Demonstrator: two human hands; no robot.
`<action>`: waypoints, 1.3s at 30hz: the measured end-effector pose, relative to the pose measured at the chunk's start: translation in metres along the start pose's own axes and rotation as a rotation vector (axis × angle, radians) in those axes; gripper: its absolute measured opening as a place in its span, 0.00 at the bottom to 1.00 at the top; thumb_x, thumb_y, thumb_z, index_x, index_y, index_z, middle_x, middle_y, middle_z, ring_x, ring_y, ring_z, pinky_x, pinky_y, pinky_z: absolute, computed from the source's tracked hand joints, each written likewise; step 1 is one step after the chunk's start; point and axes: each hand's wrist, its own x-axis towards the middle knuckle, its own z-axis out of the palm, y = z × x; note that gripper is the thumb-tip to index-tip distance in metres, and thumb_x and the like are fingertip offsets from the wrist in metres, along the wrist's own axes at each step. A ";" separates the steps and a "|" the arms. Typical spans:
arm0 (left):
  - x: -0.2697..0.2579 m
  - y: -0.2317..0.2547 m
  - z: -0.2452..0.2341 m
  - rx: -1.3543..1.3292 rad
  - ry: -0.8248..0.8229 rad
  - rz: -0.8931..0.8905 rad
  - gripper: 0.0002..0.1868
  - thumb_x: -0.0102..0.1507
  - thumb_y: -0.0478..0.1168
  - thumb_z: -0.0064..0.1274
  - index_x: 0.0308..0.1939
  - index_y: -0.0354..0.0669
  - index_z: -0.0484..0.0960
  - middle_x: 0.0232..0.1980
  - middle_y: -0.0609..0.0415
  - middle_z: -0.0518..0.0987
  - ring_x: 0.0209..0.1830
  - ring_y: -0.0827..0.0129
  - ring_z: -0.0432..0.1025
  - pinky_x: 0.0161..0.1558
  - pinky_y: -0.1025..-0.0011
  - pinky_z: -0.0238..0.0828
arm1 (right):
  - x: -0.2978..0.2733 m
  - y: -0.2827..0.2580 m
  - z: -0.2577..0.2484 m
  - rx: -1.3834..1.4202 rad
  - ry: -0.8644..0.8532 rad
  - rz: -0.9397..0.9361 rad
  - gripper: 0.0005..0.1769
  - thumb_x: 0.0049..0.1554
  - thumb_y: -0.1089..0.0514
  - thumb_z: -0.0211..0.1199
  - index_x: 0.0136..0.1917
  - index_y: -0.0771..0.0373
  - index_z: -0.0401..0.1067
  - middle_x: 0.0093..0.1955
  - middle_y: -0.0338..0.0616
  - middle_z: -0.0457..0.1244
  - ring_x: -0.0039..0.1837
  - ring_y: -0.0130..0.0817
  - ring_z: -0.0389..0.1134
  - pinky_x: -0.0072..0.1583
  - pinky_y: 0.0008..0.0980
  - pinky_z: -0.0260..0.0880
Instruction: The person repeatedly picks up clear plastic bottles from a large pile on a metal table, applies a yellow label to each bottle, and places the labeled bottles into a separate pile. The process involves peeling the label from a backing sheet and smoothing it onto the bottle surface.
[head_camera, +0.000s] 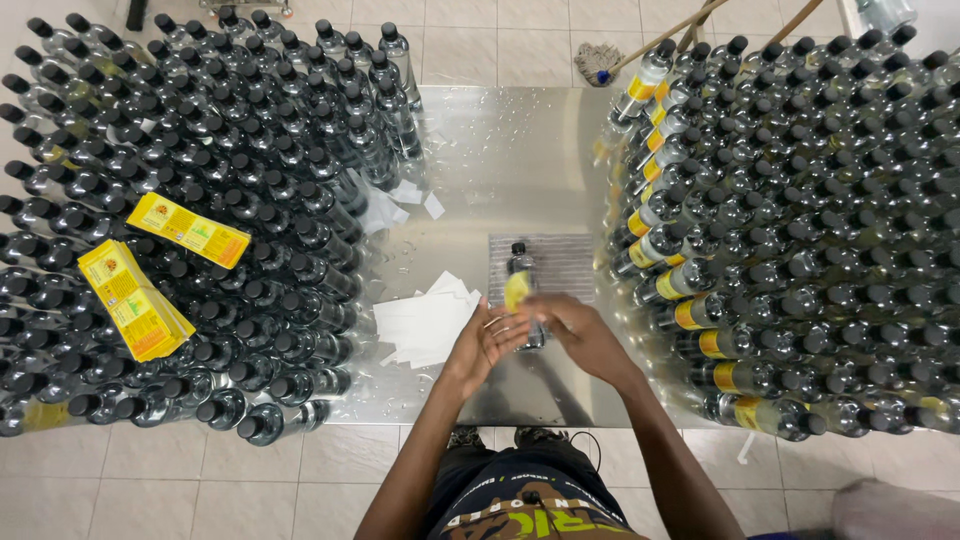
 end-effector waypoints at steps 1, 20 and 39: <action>0.008 -0.002 -0.007 0.000 0.005 -0.002 0.30 0.79 0.63 0.38 0.64 0.37 0.73 0.68 0.33 0.80 0.72 0.45 0.75 0.72 0.53 0.74 | -0.002 0.006 -0.001 0.004 -0.002 0.003 0.17 0.68 0.62 0.62 0.67 0.56 0.83 0.62 0.51 0.75 0.73 0.53 0.72 0.75 0.58 0.65; 0.034 -0.041 -0.003 -0.016 0.358 0.188 0.21 0.73 0.39 0.61 0.65 0.32 0.73 0.46 0.52 0.78 0.46 0.68 0.83 0.60 0.68 0.86 | -0.043 0.155 -0.024 0.749 0.197 0.300 0.36 0.62 0.51 0.67 0.79 0.71 0.66 0.70 0.62 0.67 0.71 0.52 0.70 0.67 0.54 0.77; 0.125 -0.069 -0.035 0.439 0.722 0.353 0.16 0.66 0.49 0.74 0.43 0.43 0.87 0.39 0.55 0.80 0.40 0.73 0.76 0.49 0.66 0.75 | 0.045 0.243 0.068 0.688 0.653 0.583 0.25 0.61 0.50 0.81 0.64 0.66 0.80 0.59 0.53 0.67 0.60 0.39 0.71 0.56 0.30 0.77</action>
